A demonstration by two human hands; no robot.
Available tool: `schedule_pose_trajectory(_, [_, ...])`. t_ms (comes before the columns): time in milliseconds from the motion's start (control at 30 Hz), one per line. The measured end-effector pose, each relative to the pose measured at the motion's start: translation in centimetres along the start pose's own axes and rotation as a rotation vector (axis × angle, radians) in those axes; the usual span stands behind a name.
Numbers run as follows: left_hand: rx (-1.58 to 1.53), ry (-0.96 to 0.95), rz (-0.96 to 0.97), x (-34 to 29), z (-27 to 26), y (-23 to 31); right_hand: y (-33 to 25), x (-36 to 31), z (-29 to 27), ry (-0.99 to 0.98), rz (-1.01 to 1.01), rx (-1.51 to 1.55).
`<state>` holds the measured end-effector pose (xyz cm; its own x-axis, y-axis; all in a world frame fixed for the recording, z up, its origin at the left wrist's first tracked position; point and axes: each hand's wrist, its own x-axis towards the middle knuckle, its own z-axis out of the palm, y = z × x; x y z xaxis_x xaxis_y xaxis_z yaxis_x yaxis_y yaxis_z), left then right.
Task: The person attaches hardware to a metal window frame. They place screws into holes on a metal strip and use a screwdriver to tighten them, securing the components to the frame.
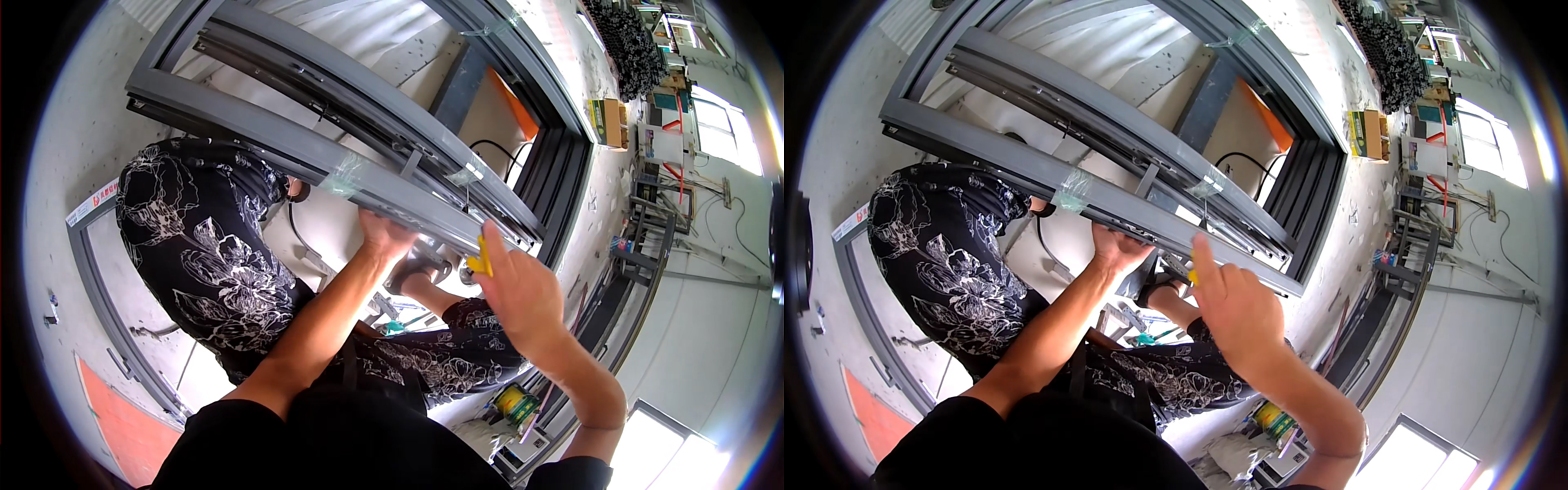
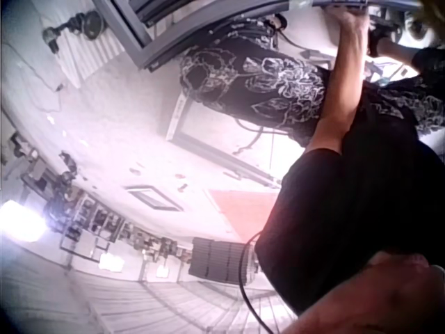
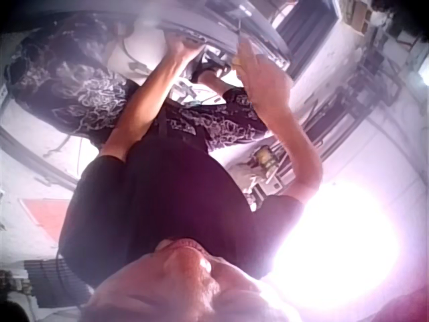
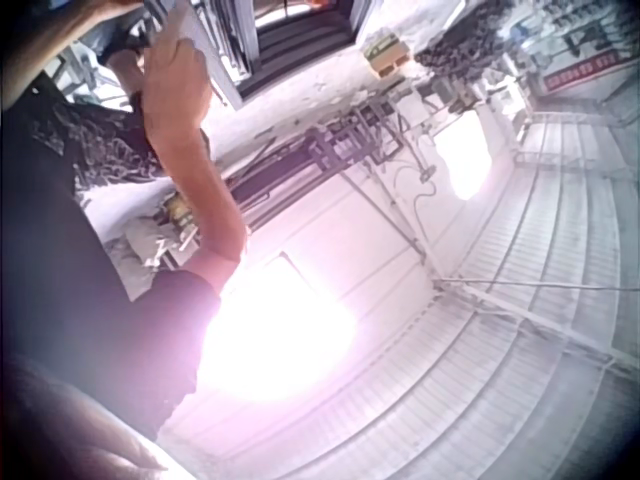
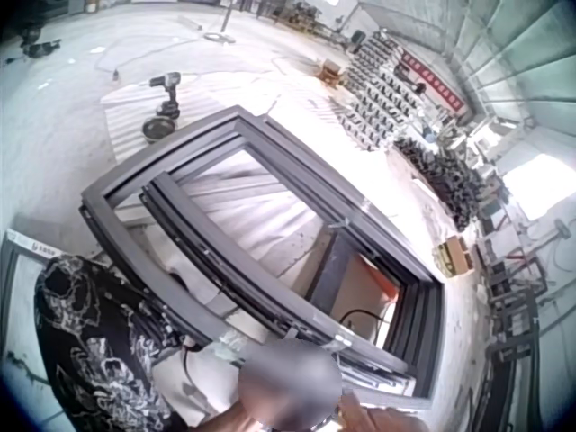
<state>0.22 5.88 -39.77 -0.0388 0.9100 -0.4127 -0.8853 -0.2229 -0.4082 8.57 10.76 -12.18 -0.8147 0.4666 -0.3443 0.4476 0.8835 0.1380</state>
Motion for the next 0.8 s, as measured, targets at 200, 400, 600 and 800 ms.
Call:
schedule_pose_trajectory(200, [-0.010, 0.277, 0.023, -0.8, 2.7, -0.6, -0.3, -2.1, 1.1, 0.073, -0.148, 0.108])
schedule_pose_trajectory(400, [0.070, -0.062, 0.004, 0.2, -0.5, -0.3, 0.1, -4.3, 2.6, 0.158, -0.109, 0.226])
schedule_pose_trajectory(600, [0.037, -0.169, -0.034, -0.1, -0.1, 0.1, 1.1, -4.7, 2.9, 0.092, -0.007, -0.185])
schedule_pose_trajectory(800, [0.016, 0.116, 0.005, -0.6, 1.9, -0.4, 2.4, -4.5, 6.7, 0.157, -0.171, -0.052])
